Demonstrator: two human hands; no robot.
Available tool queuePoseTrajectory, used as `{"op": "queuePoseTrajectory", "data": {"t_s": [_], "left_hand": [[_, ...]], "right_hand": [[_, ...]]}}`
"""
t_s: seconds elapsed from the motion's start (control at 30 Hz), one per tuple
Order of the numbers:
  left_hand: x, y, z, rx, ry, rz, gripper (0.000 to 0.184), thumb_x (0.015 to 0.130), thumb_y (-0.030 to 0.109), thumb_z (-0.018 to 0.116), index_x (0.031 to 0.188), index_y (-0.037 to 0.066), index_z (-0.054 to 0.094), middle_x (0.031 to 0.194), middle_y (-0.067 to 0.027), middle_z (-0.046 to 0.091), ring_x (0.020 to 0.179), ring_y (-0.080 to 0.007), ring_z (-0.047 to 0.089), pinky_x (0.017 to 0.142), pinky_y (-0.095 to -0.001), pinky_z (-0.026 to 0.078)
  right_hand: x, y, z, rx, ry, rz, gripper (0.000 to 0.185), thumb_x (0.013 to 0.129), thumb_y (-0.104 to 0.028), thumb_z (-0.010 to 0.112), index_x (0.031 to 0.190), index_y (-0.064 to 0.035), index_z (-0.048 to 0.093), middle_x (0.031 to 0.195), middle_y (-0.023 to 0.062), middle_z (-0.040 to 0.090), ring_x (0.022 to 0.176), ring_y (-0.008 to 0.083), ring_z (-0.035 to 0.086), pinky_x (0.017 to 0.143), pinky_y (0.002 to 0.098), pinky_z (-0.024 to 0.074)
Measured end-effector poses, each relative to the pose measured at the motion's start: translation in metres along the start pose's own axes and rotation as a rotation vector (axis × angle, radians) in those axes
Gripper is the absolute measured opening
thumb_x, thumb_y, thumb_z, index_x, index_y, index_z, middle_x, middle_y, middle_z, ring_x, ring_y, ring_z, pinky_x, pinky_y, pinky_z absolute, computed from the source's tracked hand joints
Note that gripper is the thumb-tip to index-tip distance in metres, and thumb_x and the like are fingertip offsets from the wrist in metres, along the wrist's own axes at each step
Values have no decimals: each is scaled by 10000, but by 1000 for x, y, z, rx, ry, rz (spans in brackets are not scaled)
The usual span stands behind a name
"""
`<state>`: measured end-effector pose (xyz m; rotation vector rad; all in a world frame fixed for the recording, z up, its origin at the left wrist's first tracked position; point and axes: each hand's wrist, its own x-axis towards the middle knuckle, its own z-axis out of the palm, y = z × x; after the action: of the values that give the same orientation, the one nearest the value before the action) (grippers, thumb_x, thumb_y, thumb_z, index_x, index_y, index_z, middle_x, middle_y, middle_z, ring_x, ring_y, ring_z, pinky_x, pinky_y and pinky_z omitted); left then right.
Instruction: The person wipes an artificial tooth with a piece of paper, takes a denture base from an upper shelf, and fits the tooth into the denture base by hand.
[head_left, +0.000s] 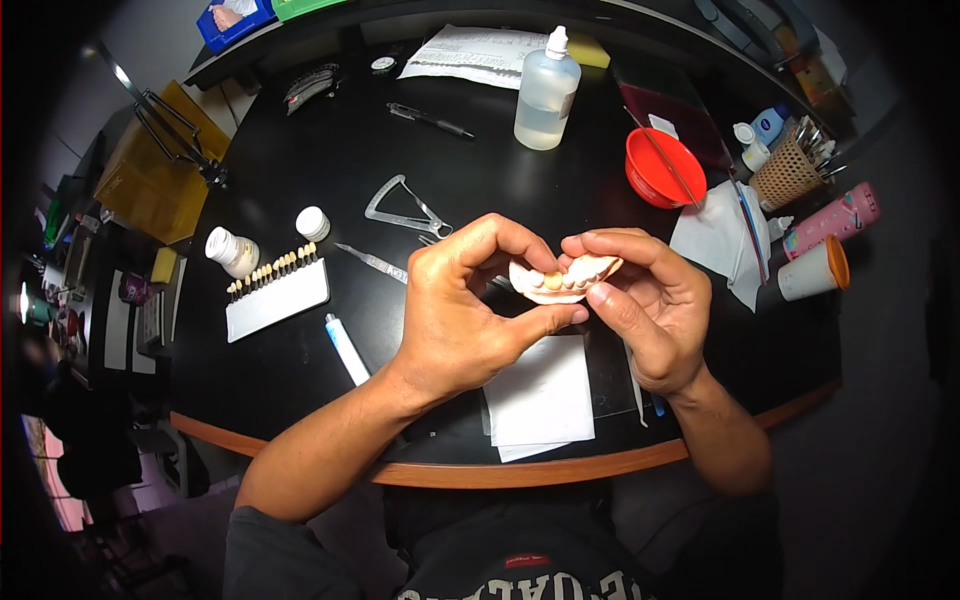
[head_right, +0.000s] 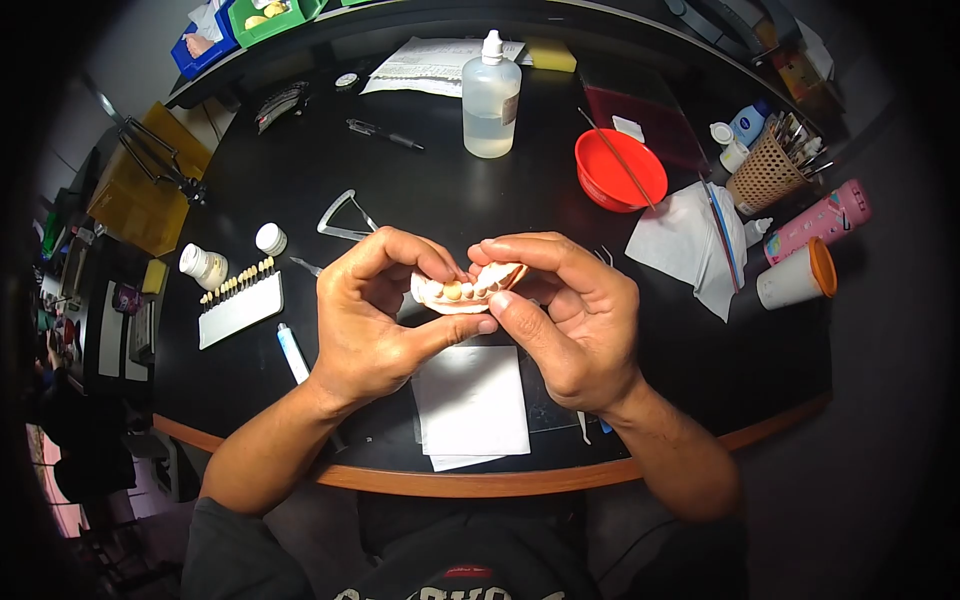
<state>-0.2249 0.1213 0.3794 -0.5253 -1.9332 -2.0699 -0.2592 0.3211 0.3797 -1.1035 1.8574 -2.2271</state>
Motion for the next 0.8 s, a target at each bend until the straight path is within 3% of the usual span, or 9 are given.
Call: {"op": "queuePoseTrajectory", "data": {"t_s": [0.8], "left_hand": [[1, -2, -1, 2, -11, 27, 351, 711, -37, 940, 943, -10, 678, 1006, -109, 696, 951, -142, 700, 847, -295, 582]], "right_hand": [[-1, 3, -3, 121, 35, 175, 335, 996, 6, 626, 1321, 82, 601, 1175, 200, 712, 1078, 189, 698, 976, 326, 558]]}}
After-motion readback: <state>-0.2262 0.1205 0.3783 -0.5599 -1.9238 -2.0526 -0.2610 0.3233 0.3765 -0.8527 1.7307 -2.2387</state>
